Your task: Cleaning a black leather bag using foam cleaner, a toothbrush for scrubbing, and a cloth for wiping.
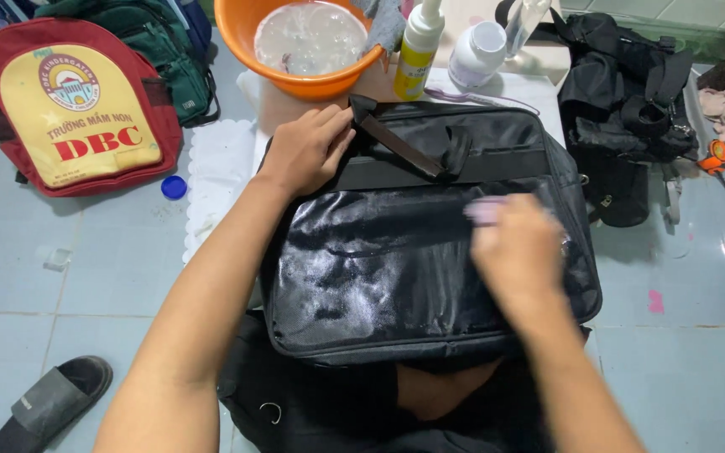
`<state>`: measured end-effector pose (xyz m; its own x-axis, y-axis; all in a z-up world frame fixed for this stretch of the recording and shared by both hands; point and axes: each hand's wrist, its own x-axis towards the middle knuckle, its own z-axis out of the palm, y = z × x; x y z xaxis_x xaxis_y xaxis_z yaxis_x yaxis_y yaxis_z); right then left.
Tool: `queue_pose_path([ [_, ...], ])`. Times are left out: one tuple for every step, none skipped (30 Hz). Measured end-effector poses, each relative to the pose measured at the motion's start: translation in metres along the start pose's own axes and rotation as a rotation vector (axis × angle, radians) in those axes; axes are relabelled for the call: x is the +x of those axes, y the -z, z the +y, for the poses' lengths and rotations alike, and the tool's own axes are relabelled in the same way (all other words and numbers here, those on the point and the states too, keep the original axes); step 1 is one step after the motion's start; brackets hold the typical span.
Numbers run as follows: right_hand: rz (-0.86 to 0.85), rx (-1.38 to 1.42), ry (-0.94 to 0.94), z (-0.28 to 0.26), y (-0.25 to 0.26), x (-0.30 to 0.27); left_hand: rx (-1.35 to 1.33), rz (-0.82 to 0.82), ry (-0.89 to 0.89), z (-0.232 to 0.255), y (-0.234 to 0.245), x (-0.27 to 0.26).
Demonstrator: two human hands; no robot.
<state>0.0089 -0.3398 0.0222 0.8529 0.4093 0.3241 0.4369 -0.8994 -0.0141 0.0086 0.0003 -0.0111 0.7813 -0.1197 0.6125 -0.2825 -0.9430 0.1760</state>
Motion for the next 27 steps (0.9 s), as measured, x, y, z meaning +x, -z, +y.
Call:
queue_pose_path([
  [0.003,0.004,0.0,-0.039,0.01,0.0,0.004,-0.001,-0.002,-0.002,-0.001,0.0],
  [0.043,0.203,0.141,-0.079,0.019,0.0,0.02,-0.013,-0.006,-0.004,-0.002,-0.001],
  [0.086,0.402,0.283,-0.118,0.029,0.0,0.036,-0.025,-0.01,-0.005,-0.003,-0.002],
  [0.085,0.403,0.281,-0.136,0.027,-0.005,0.036,-0.028,-0.01,-0.004,-0.002,-0.003],
  [0.027,0.482,0.377,-0.153,0.025,-0.009,0.043,-0.027,-0.008,-0.003,0.0,-0.004],
  [-0.029,0.562,0.474,-0.171,0.022,-0.011,0.052,-0.024,-0.008,-0.004,0.002,-0.003],
  [-0.028,0.564,0.474,-0.158,0.024,-0.016,0.054,-0.026,-0.009,-0.003,0.005,-0.004],
  [-0.109,0.602,0.463,-0.145,0.025,-0.02,0.042,-0.032,-0.004,-0.002,0.006,-0.004],
  [-0.19,0.64,0.451,-0.132,0.026,-0.024,0.03,-0.039,0.001,-0.001,0.007,-0.003],
  [-0.189,0.638,0.447,-0.105,0.036,-0.023,0.026,-0.039,-0.002,0.0,0.007,-0.002],
  [-0.114,0.49,0.306,-0.079,0.045,-0.022,0.018,-0.033,0.011,0.001,0.008,0.0],
  [-0.046,0.34,0.165,-0.052,0.056,-0.023,0.006,-0.03,0.027,0.003,0.008,-0.001],
  [-0.051,0.337,0.161,-0.002,0.04,-0.02,0.0,-0.033,0.027,0.005,0.006,0.0],
  [-0.051,0.092,0.037,0.046,0.025,-0.022,0.021,-0.035,0.02,0.005,0.007,0.001],
  [-0.047,-0.151,-0.088,0.092,0.009,-0.034,0.043,-0.036,0.012,0.006,0.008,0.003],
  [-0.048,-0.154,-0.09,0.072,0.01,-0.03,0.039,-0.037,0.012,0.007,0.007,0.004],
  [-0.002,-0.058,-0.024,0.052,0.011,-0.026,0.047,-0.029,0.013,0.008,0.006,0.005],
  [0.043,0.044,0.043,0.03,0.011,-0.022,0.059,-0.024,0.014,0.007,0.007,0.004],
  [0.04,0.048,0.041,-0.008,0.017,-0.018,0.06,-0.029,0.014,0.008,0.004,0.004],
  [-0.004,0.153,0.09,-0.047,0.021,-0.011,0.066,-0.019,0.015,0.006,0.002,0.002],
  [-0.048,0.258,0.139,-0.086,0.027,-0.005,0.073,-0.008,0.015,0.004,0.001,0.001],
  [-0.052,0.263,0.14,-0.117,0.025,-0.008,0.076,-0.014,0.017,0.002,0.001,0.0],
  [-0.001,0.338,0.276,-0.148,0.024,-0.011,0.096,-0.015,0.002,0.0,0.001,-0.001],
  [0.052,0.406,0.408,-0.177,0.023,-0.013,0.11,-0.012,-0.017,0.0,-0.001,0.001],
  [0.051,0.404,0.404,-0.188,0.021,-0.021,0.106,-0.014,-0.019,0.001,0.001,0.0],
  [0.123,0.378,0.467,-0.199,0.019,-0.028,0.1,-0.03,-0.005,0.002,0.004,0.001],
  [0.195,0.35,0.53,-0.211,0.017,-0.034,0.093,-0.045,0.008,0.003,0.006,0.002],
])
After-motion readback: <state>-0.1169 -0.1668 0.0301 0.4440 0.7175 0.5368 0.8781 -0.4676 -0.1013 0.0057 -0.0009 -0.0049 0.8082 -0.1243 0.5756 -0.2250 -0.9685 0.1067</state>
